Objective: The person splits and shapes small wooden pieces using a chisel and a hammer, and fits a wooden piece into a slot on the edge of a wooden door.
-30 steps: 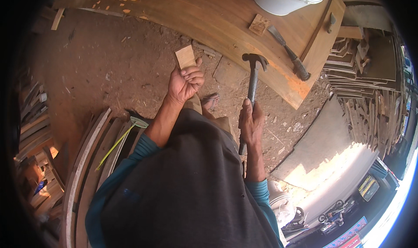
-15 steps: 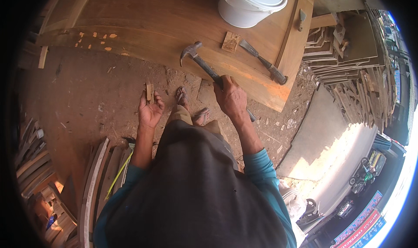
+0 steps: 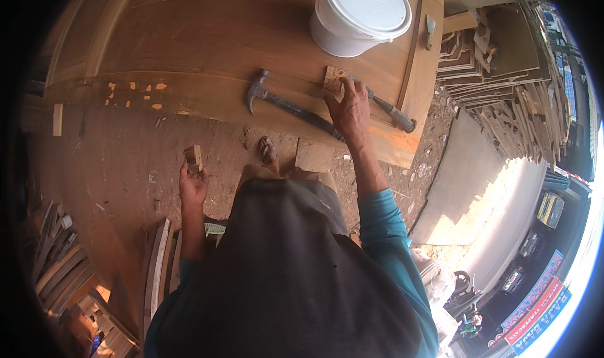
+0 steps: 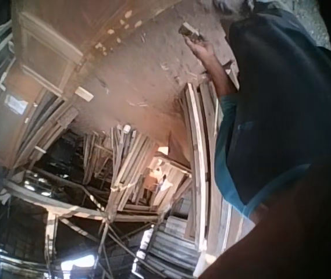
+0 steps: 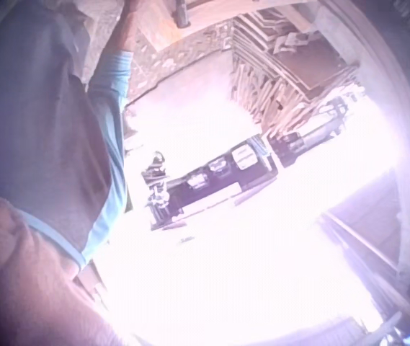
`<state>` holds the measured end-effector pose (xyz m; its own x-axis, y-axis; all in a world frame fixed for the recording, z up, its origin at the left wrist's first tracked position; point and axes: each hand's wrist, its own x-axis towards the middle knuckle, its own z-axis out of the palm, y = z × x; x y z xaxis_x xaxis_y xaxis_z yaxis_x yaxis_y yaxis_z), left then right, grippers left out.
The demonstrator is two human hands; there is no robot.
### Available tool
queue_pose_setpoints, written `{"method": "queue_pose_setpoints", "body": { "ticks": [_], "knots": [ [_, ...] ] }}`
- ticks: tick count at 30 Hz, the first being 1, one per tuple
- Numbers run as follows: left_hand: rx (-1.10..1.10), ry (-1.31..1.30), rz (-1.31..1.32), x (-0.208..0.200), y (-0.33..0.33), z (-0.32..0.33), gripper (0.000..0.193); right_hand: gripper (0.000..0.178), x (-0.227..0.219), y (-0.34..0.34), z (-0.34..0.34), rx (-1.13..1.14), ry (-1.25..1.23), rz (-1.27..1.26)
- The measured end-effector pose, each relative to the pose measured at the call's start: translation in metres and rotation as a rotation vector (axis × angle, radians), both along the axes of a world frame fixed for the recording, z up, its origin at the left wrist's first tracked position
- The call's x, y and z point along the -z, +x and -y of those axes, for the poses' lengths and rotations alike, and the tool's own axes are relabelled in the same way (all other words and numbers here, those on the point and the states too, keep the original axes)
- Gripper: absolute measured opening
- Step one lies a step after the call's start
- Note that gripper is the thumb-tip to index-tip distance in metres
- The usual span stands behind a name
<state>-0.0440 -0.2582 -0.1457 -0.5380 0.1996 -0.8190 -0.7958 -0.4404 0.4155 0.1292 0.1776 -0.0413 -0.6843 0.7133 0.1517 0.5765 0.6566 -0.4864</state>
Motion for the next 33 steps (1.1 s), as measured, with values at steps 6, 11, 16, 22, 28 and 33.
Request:
{"method": "queue_pose_setpoints", "body": {
  "ticks": [6,11,16,22,28,33],
  "knots": [
    [0.033,-0.069,-0.076,-0.017,-0.015,-0.024,0.039,0.059,0.012,-0.021,-0.007,0.128,-0.035,0.084],
    [0.044,-0.161,-0.209,-0.028,0.002,-0.044,0.044,0.043,0.010,0.004,-0.024,0.194,-0.702,-0.369],
    [0.053,-0.184,-0.306,-0.041,0.018,-0.061,0.035,0.036,0.003,0.034,-0.032,0.203,-0.704,-0.431],
    [0.043,0.025,-0.352,-0.062,0.031,-0.080,0.029,0.042,-0.019,0.073,-0.032,0.228,-0.722,-0.418],
    [-0.035,0.195,-0.166,-0.081,0.054,-0.090,0.037,0.039,-0.025,0.086,-0.007,0.162,-0.718,-0.339],
    [0.026,0.153,-0.239,-0.093,0.082,-0.091,0.034,0.040,-0.036,0.093,0.015,0.043,-0.799,-0.236]
  ]
}}
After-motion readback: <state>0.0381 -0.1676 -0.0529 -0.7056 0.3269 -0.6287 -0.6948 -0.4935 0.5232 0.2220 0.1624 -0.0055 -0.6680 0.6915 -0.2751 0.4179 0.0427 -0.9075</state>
